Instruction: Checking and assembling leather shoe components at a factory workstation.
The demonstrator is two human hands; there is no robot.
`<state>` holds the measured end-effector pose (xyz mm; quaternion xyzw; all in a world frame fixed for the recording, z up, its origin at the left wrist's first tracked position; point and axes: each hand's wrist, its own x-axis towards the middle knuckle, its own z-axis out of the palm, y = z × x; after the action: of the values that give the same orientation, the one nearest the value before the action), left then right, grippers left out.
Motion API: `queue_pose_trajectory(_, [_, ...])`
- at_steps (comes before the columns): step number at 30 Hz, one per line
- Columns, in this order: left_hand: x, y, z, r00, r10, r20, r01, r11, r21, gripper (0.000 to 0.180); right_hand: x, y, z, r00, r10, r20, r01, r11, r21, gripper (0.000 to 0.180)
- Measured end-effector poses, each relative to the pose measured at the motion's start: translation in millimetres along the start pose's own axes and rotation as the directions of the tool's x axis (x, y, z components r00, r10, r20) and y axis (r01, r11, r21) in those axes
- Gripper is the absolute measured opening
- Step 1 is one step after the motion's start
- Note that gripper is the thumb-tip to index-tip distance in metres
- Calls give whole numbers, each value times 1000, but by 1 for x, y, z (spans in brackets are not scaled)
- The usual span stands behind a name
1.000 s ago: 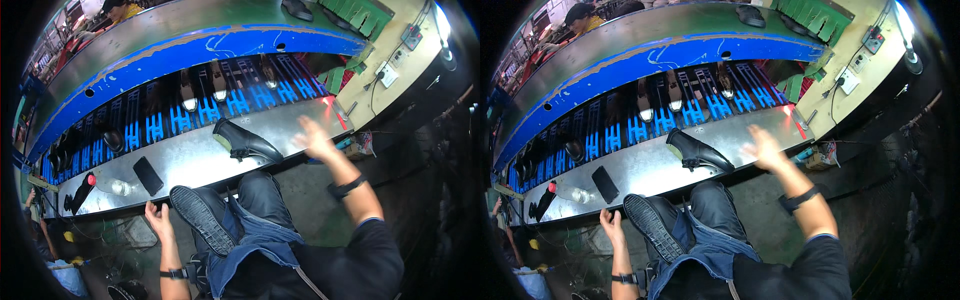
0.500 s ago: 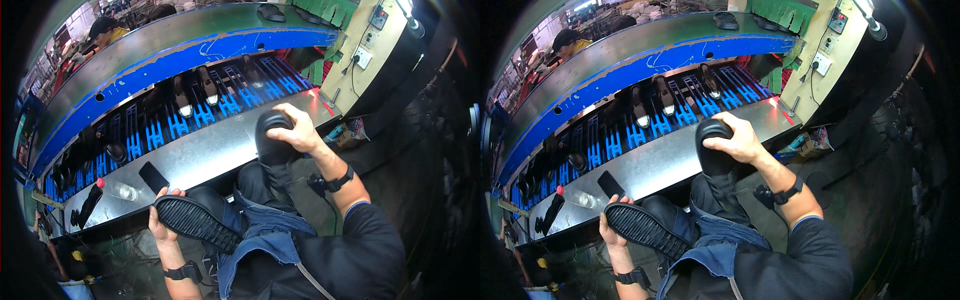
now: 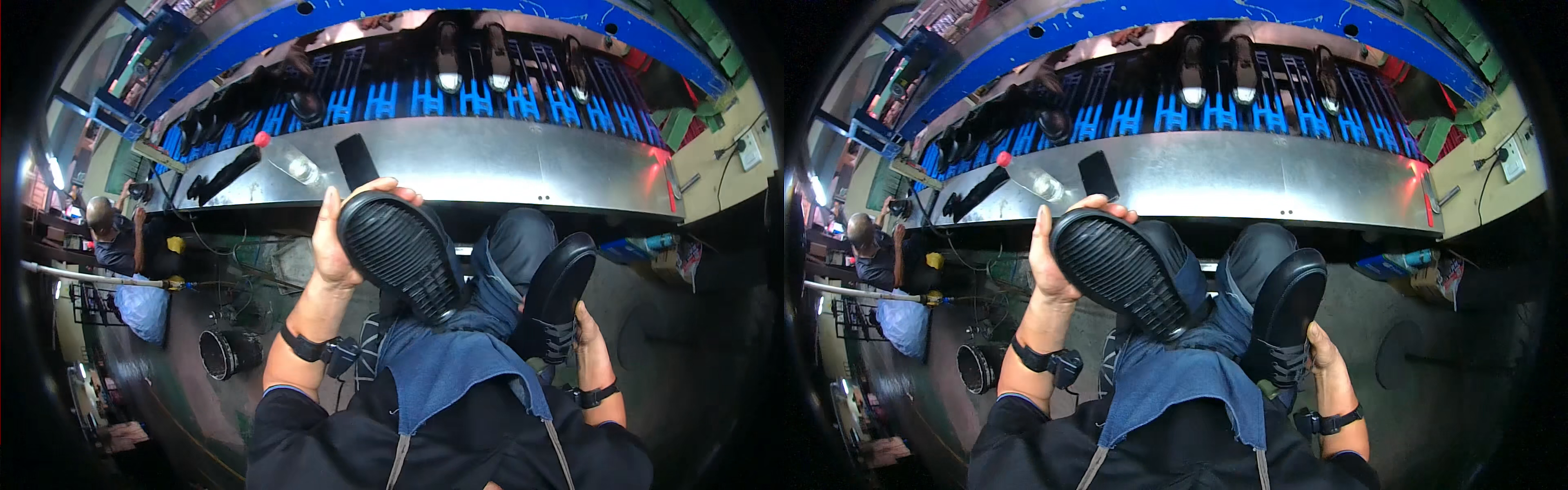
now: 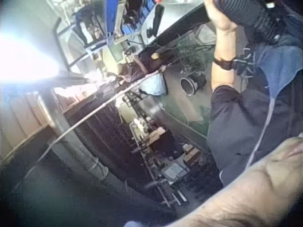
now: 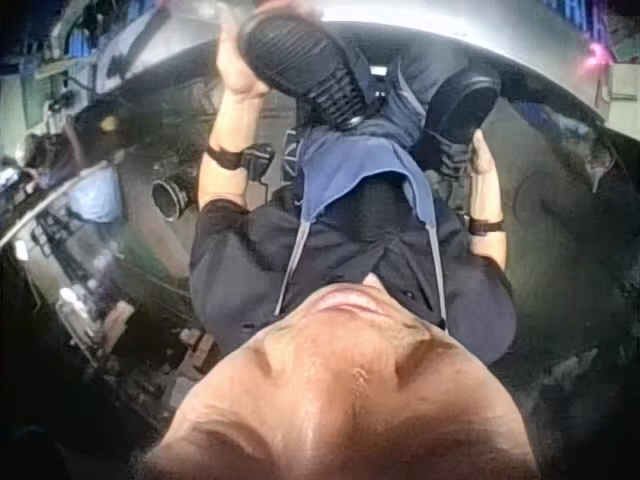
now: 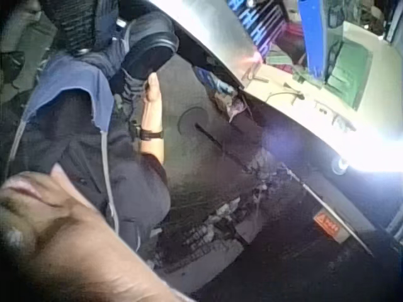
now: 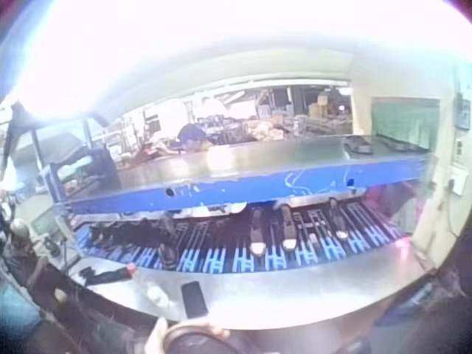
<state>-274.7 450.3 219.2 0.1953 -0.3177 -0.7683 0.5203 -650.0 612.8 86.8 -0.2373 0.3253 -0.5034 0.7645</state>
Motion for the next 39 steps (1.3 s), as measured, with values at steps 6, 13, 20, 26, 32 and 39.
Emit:
queue_pose_trajectory(6, [19, -31, 34, 970, 25, 243, -88, 964, 252, 73, 37, -39, 76, 997, 38, 65, -32, 995, -95, 80])
queue_pose_trajectory(13, [13, -46, 75, 961, -83, 262, -76, 835, 545, 74, 57, -32, 97, 932, 6, 363, 115, 943, -311, 79])
queue_pose_trajectory(20, [2, -45, 82, 963, -74, 259, -89, 820, 566, 80, 56, -28, 98, 943, -3, 334, 104, 953, -285, 78])
queue_pose_trajectory(26, [4, -49, 84, 962, -70, 263, -92, 827, 554, 75, 57, -22, 92, 954, 7, 300, 72, 965, -252, 75])
queue_pose_trajectory(32, [4, -51, 84, 966, -86, 245, -68, 828, 556, 75, 59, -18, 87, 961, -1, 276, 85, 952, -295, 70])
queue_pose_trajectory(39, [2, -51, 80, 947, -77, 312, -123, 810, 573, 77, 60, -19, 92, 959, -8, 285, 97, 949, -300, 70])
